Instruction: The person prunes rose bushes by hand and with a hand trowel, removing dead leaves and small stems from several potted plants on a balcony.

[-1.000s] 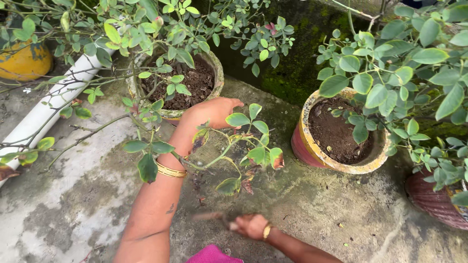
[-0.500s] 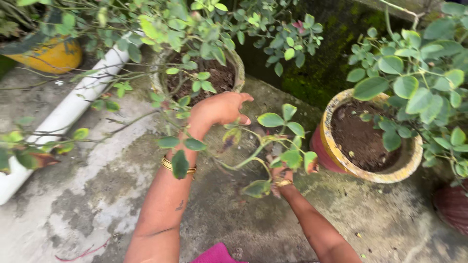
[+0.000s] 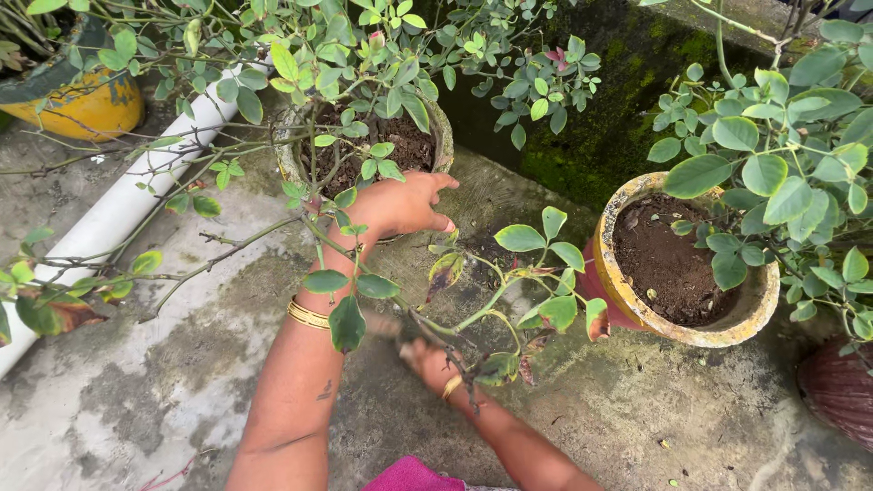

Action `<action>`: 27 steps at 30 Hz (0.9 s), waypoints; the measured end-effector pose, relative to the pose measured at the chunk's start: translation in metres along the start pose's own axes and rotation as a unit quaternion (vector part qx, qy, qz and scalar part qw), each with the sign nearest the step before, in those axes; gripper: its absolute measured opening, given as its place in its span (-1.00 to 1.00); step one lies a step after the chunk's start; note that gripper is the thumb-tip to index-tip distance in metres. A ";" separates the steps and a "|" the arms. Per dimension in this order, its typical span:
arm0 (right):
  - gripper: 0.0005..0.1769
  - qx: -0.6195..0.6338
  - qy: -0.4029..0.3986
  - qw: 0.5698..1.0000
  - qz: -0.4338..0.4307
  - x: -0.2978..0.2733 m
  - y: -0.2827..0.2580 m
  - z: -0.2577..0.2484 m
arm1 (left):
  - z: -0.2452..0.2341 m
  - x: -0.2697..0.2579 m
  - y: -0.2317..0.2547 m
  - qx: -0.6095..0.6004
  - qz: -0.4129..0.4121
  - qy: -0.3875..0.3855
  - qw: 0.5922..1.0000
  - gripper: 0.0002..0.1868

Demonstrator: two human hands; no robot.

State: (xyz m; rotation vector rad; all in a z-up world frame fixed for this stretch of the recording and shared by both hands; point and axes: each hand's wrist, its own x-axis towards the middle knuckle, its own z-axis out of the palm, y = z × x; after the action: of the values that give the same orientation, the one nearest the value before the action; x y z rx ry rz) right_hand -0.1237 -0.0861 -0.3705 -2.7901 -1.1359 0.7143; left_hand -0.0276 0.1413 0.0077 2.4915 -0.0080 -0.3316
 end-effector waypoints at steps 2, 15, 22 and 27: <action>-0.63 0.012 0.395 0.895 -0.206 0.018 0.039 -0.016 | 0.002 -0.002 -0.003 -0.005 0.005 0.008 1.000 -0.14; -0.53 0.039 0.209 0.972 0.099 -0.029 0.206 -0.085 | -0.002 -0.004 -0.001 -0.003 0.020 0.026 0.999 -0.16; -0.52 -0.144 0.113 0.983 0.010 -0.133 0.231 -0.073 | 0.000 -0.001 0.006 0.001 0.005 0.009 1.000 -0.16; -0.48 -0.114 0.138 0.966 0.188 -0.075 0.258 -0.084 | -0.003 -0.001 0.021 -0.021 -0.005 -0.022 1.000 -0.14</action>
State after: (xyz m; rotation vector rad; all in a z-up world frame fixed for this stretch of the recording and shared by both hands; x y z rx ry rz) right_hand 0.0336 -0.3136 -0.3202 -3.2091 -0.6863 0.2025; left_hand -0.0269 0.1262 0.0221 2.4439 -0.0076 -0.3871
